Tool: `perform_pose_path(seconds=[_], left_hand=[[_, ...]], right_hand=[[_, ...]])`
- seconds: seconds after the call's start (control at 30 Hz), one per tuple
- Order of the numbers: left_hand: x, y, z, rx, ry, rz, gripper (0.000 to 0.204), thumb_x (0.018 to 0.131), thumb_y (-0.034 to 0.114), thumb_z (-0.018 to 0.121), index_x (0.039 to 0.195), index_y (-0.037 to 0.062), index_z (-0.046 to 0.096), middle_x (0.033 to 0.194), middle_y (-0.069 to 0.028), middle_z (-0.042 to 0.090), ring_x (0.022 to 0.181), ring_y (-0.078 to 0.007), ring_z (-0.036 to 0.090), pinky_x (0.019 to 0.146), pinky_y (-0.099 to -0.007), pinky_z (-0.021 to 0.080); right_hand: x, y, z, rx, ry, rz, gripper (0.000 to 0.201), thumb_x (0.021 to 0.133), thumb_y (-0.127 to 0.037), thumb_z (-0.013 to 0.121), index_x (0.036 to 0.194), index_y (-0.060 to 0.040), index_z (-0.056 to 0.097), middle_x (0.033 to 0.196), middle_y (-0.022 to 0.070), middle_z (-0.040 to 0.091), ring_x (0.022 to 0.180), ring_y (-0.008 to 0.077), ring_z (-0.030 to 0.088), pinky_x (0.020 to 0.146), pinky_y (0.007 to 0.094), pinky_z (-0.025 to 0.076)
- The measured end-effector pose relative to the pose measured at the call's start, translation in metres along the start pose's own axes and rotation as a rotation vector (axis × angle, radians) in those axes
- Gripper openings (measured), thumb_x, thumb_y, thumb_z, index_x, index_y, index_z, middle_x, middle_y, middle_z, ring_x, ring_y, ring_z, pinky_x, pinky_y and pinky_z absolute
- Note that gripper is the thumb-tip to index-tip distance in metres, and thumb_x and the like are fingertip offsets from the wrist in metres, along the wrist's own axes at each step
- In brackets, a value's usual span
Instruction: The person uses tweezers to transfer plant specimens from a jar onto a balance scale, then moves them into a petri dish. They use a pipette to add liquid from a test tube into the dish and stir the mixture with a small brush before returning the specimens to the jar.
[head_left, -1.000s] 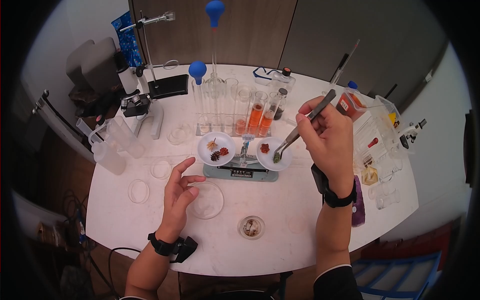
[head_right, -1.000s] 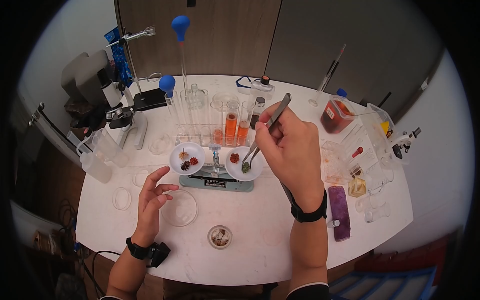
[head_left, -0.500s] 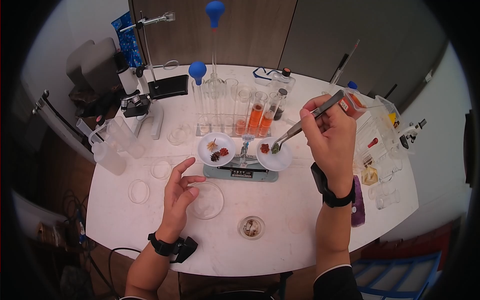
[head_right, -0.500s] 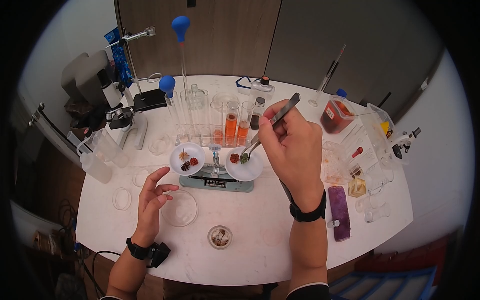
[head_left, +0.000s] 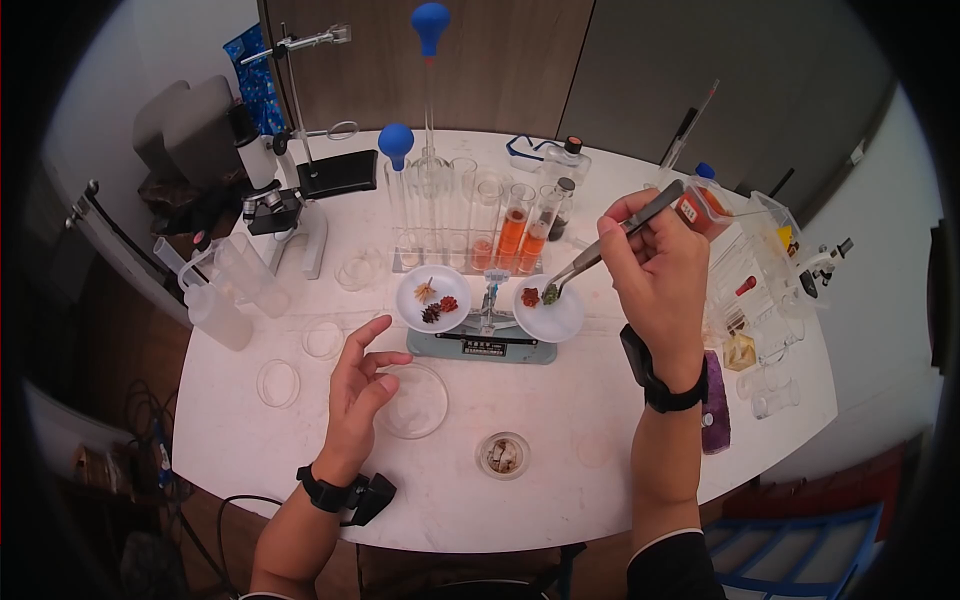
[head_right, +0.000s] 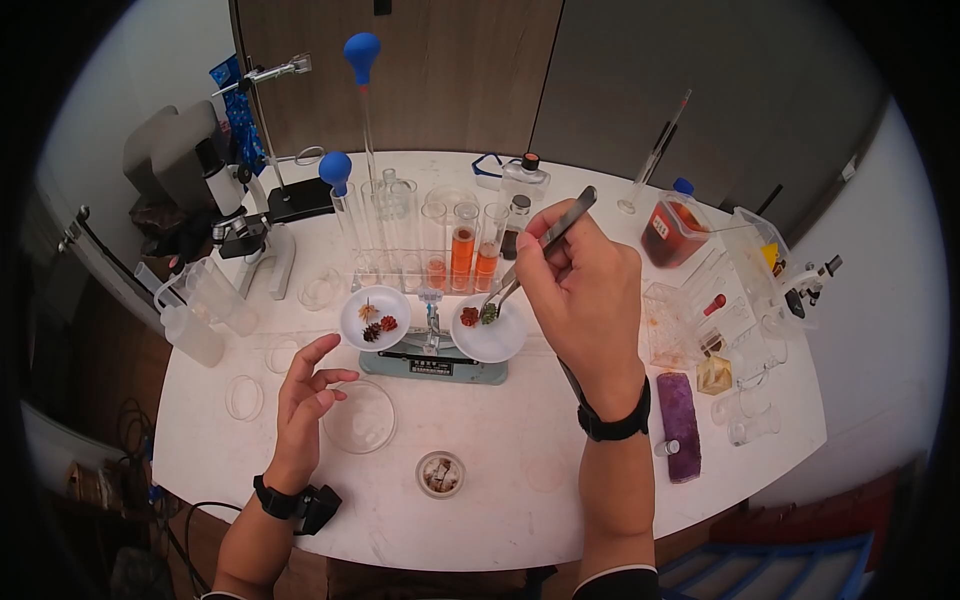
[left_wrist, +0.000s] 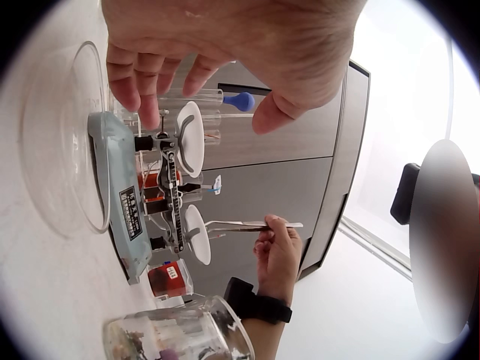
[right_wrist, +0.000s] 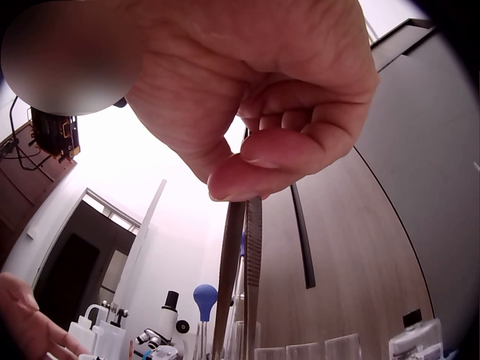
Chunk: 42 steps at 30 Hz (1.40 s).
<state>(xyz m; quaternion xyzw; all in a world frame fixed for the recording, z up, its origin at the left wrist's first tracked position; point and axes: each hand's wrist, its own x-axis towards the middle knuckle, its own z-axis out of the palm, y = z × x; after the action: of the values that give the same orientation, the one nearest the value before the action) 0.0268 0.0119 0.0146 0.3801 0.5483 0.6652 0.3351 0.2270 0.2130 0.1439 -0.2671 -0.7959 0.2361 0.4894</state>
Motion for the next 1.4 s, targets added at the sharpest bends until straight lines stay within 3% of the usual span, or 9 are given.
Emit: perform_pose_path(seconds=[0.07,0.17,0.27,0.77,0.87,1.07,1.17,1.27,1.4], left_hand=[[-0.0002,0.0001,-0.0024,-0.048,-0.029,0.003,0.069,0.079,0.015,0.057,0.143,-0.0020,0.037,0.142,-0.0113,0.044,0.109,-0.0179,0.057,0.089,-0.0291,0.043],[0.0001,0.0003,-0.0019,-0.050,-0.026,0.003,0.069,0.080,0.015,0.058,0.143,-0.0021,0.037,0.143,-0.0112,0.043,0.109,-0.0180,0.057,0.088,-0.0291,0.043],[-0.0001,0.0004,0.0013,0.022,0.017,-0.011,0.075,0.077,0.033,0.060,0.142,0.0012,0.041,0.143,-0.0106,0.046,0.108,-0.0192,0.059,0.088,-0.0298,0.045],[-0.0003,0.0013,0.0017,0.014,0.015,-0.015,0.073,0.077,0.030,0.059,0.142,0.0014,0.041,0.143,-0.0100,0.046,0.108,-0.0192,0.059,0.088,-0.0297,0.045],[-0.0001,0.0013,0.0016,0.016,0.017,-0.014,0.073,0.077,0.030,0.059,0.142,0.0015,0.041,0.142,-0.0100,0.046,0.108,-0.0191,0.059,0.089,-0.0298,0.045],[-0.0004,0.0017,0.0015,0.020,0.016,-0.013,0.073,0.077,0.030,0.059,0.142,0.0018,0.041,0.142,-0.0101,0.046,0.108,-0.0189,0.059,0.089,-0.0304,0.045],[-0.0003,0.0016,0.0016,0.021,0.018,-0.013,0.074,0.077,0.032,0.060,0.142,0.0019,0.041,0.142,-0.0099,0.046,0.108,-0.0188,0.059,0.089,-0.0307,0.045],[-0.0004,0.0016,-0.0013,-0.050,-0.024,-0.002,0.069,0.080,0.016,0.058,0.143,-0.0022,0.037,0.142,-0.0113,0.044,0.109,-0.0179,0.057,0.088,-0.0291,0.043],[-0.0003,0.0017,-0.0009,-0.054,-0.019,-0.006,0.069,0.079,0.016,0.058,0.143,-0.0022,0.037,0.142,-0.0114,0.044,0.109,-0.0179,0.057,0.089,-0.0296,0.043]], right_hand=[[0.0000,0.0008,0.0009,0.002,0.002,-0.002,0.009,0.087,-0.005,0.062,0.086,0.0028,0.059,0.058,0.0043,0.060,0.051,0.0060,0.056,0.049,0.0207,0.040],[0.0002,0.0025,0.0014,-0.001,0.006,-0.017,0.009,0.087,-0.005,0.063,0.086,0.0028,0.059,0.057,0.0040,0.060,0.051,0.0056,0.056,0.049,0.0205,0.040],[0.0005,0.0028,0.0005,-0.011,0.006,-0.012,0.009,0.087,-0.005,0.064,0.085,0.0028,0.059,0.057,0.0035,0.059,0.050,0.0052,0.055,0.049,0.0202,0.040],[0.0005,0.0032,0.0021,-0.047,-0.007,-0.023,0.010,0.087,-0.006,0.064,0.085,0.0023,0.059,0.056,0.0053,0.060,0.048,0.0073,0.055,0.048,0.0215,0.040],[-0.0005,0.0022,0.0021,-0.068,-0.020,-0.003,0.009,0.087,-0.006,0.066,0.085,0.0012,0.061,0.059,-0.0029,0.055,0.052,0.0010,0.048,0.050,0.0167,0.037],[-0.0004,0.0046,0.0014,-0.083,-0.055,0.001,0.010,0.088,-0.007,0.065,0.085,0.0013,0.061,0.060,-0.0018,0.057,0.052,0.0015,0.051,0.050,0.0173,0.038],[-0.0003,0.0052,0.0016,-0.086,-0.026,-0.032,0.009,0.085,-0.006,0.064,0.087,0.0012,0.059,0.052,0.0055,0.055,0.043,0.0111,0.051,0.046,0.0250,0.036],[-0.0005,0.0026,-0.0023,-0.117,-0.026,-0.043,0.008,0.084,-0.006,0.063,0.087,0.0012,0.059,0.052,0.0057,0.055,0.043,0.0115,0.051,0.046,0.0254,0.036],[-0.0006,0.0021,-0.0067,-0.138,-0.068,-0.030,0.008,0.084,-0.006,0.062,0.086,0.0010,0.059,0.051,0.0056,0.055,0.043,0.0121,0.051,0.046,0.0260,0.037]])
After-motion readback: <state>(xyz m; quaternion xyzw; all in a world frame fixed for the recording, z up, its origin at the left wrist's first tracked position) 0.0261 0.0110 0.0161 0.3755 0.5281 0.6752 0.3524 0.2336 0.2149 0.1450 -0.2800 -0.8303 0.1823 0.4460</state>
